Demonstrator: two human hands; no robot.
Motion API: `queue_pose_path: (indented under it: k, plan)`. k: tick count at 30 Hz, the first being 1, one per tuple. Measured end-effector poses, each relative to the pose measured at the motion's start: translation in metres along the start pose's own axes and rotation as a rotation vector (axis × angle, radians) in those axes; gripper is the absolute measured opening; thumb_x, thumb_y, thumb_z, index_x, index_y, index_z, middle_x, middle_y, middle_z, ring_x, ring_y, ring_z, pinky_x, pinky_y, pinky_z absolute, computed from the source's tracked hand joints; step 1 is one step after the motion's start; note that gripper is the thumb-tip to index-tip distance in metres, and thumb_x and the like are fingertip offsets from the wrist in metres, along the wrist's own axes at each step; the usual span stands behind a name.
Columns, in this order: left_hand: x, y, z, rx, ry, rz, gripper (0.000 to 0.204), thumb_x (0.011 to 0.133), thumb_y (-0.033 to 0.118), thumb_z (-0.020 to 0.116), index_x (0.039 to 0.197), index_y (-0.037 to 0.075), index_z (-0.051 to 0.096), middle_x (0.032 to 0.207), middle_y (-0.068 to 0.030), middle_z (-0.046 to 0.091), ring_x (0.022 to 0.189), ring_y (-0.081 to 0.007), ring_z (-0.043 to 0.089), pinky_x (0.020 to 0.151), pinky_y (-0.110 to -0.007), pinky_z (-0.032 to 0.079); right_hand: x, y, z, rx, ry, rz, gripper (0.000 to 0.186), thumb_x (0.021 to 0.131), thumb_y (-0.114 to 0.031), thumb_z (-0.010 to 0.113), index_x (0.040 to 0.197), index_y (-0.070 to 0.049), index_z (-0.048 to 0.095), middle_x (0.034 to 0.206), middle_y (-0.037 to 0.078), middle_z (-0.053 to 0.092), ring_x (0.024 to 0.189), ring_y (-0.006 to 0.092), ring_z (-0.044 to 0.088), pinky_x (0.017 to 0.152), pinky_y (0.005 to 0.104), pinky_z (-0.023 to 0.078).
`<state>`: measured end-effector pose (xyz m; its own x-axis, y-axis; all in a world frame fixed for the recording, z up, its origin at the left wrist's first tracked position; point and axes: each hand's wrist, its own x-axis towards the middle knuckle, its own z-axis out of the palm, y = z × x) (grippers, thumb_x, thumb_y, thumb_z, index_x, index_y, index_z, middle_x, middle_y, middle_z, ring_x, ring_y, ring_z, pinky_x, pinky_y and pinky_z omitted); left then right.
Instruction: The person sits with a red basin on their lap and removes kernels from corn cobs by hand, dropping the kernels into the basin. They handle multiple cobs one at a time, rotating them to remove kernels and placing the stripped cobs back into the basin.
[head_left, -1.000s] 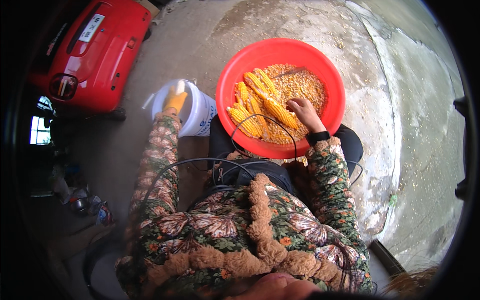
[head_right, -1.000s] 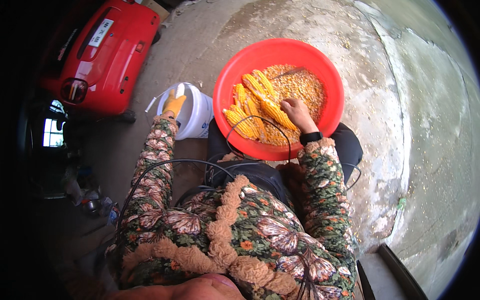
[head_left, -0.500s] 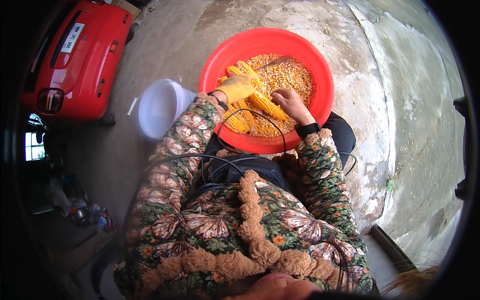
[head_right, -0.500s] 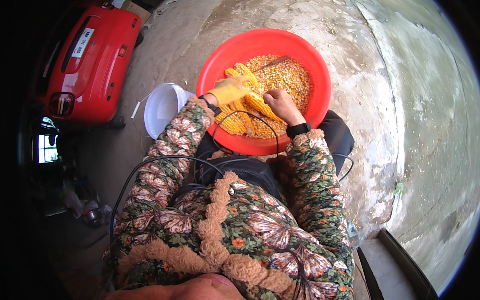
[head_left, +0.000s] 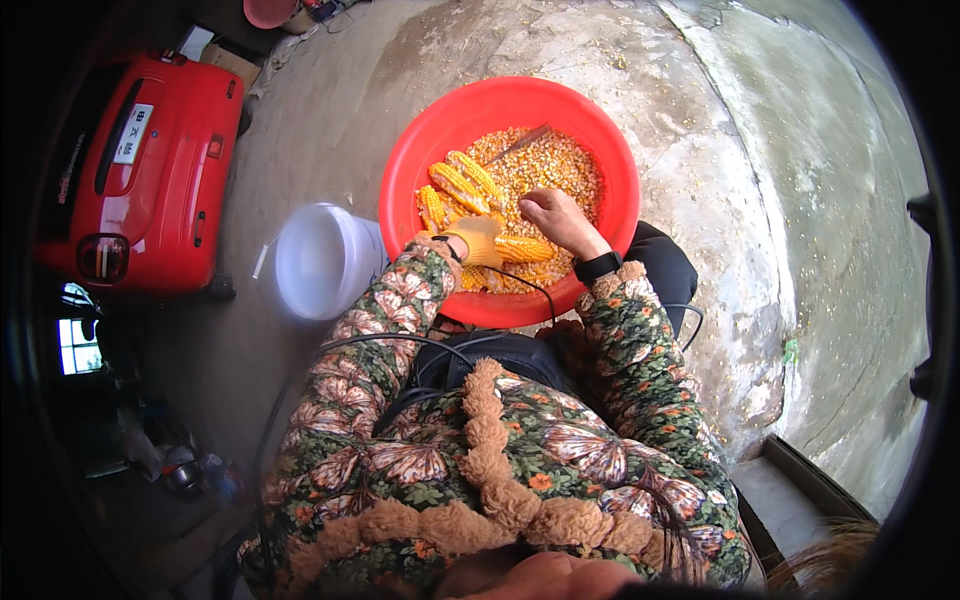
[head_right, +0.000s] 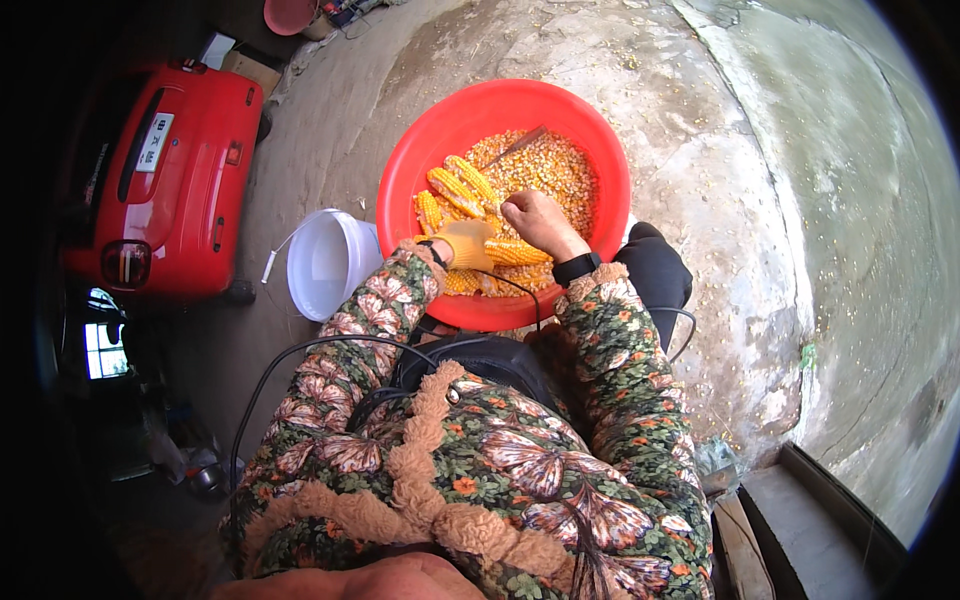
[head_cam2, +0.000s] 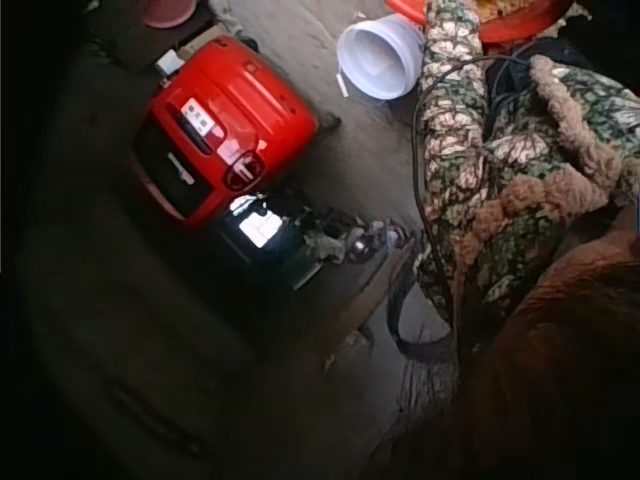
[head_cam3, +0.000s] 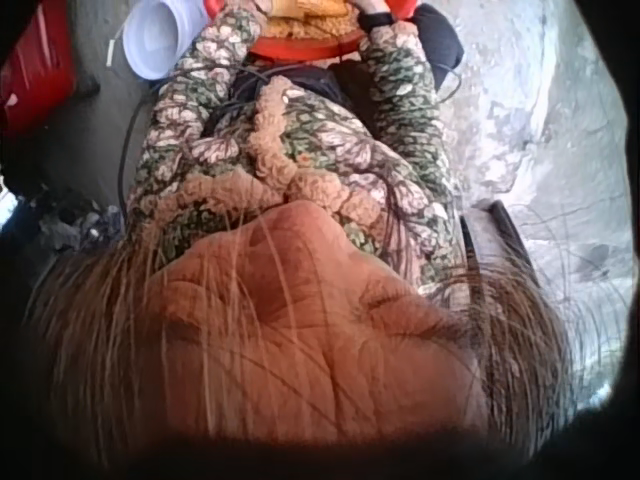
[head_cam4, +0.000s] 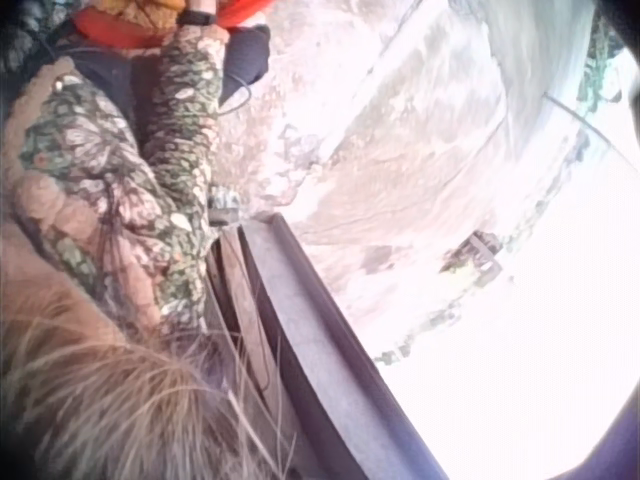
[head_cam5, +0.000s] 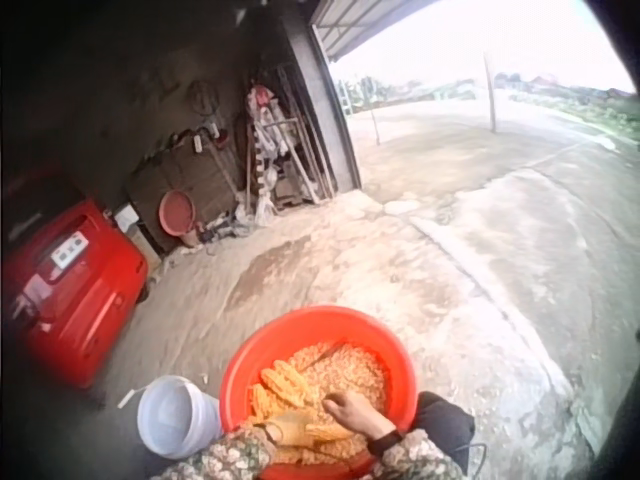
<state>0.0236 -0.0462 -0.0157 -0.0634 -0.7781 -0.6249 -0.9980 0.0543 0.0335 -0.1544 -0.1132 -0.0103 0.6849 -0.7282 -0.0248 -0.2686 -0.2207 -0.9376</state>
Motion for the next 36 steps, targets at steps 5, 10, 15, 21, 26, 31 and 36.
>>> queue_pose_path:
  k: [5,10,15,21,26,31,36]
  plan:
    - [-0.034,-0.017,-0.028,-0.195,0.172,-0.117,0.052,0.066,0.036,0.073,0.108,0.008,0.062,0.101,-0.0188,0.066,0.096,-0.0349,0.063,0.081,-0.042,0.050,0.000,0.008,0.000,-0.026,0.070,-0.033,0.030,0.087,-0.025,0.052,0.090,0.002,0.066,0.083,0.023,0.065,0.081,0.0383,0.063,0.073,0.0445,0.049]
    - [-0.067,-0.020,-0.043,-0.269,0.575,-0.046,0.053,0.070,0.029,0.073,0.114,0.007,0.055,0.099,-0.0188,0.065,0.093,-0.0357,0.062,0.079,-0.044,0.050,0.009,0.022,0.007,-0.011,0.347,0.022,0.042,0.090,-0.031,0.052,0.114,0.003,0.056,0.103,0.031,0.061,0.096,0.0424,0.061,0.083,0.0446,0.048]
    - [-0.078,-0.002,-0.042,-0.285,0.830,0.026,0.056,0.067,0.026,0.079,0.113,0.007,0.053,0.106,-0.0156,0.061,0.099,-0.0337,0.059,0.082,-0.040,0.048,0.006,0.013,0.002,0.539,0.316,0.228,0.047,0.095,-0.036,0.051,0.123,0.000,0.044,0.106,0.021,0.058,0.088,0.0299,0.065,0.071,0.0385,0.054]
    - [-0.085,0.018,-0.044,-0.264,0.918,0.074,0.061,0.067,0.025,0.079,0.118,0.006,0.052,0.109,-0.0157,0.060,0.105,-0.0325,0.057,0.088,-0.038,0.047,-0.003,-0.006,-0.003,0.953,0.259,0.275,0.031,0.095,-0.034,0.048,0.109,-0.007,0.046,0.098,0.008,0.055,0.071,0.0184,0.063,0.057,0.0309,0.055]
    - [-0.086,0.027,-0.043,-0.720,0.714,0.039,0.060,0.079,0.025,0.072,0.130,0.003,0.048,0.118,-0.0159,0.060,0.106,-0.0249,0.060,0.090,-0.032,0.047,0.000,-0.001,0.003,0.905,0.324,0.178,0.022,0.097,-0.030,0.043,0.105,-0.010,0.047,0.087,0.003,0.049,0.075,0.0123,0.053,0.062,0.0326,0.056]
    - [-0.085,0.026,-0.040,-1.137,0.371,0.015,0.052,0.086,0.019,0.065,0.131,-0.001,0.047,0.104,-0.0077,0.063,0.080,-0.0101,0.060,0.063,-0.025,0.050,-0.003,-0.005,0.006,0.899,0.261,0.064,0.024,0.096,-0.030,0.044,0.109,-0.010,0.048,0.089,0.001,0.049,0.079,0.0121,0.052,0.066,0.0324,0.055]
    - [-0.079,0.029,-0.030,-0.914,0.547,0.076,0.050,0.085,0.017,0.064,0.128,-0.002,0.049,0.102,-0.0110,0.064,0.083,-0.0132,0.061,0.067,-0.026,0.050,-0.001,-0.013,0.009,0.719,0.333,0.113,0.038,0.092,-0.039,0.058,0.104,-0.003,0.051,0.092,0.005,0.058,0.075,0.0128,0.057,0.052,0.0277,0.052]
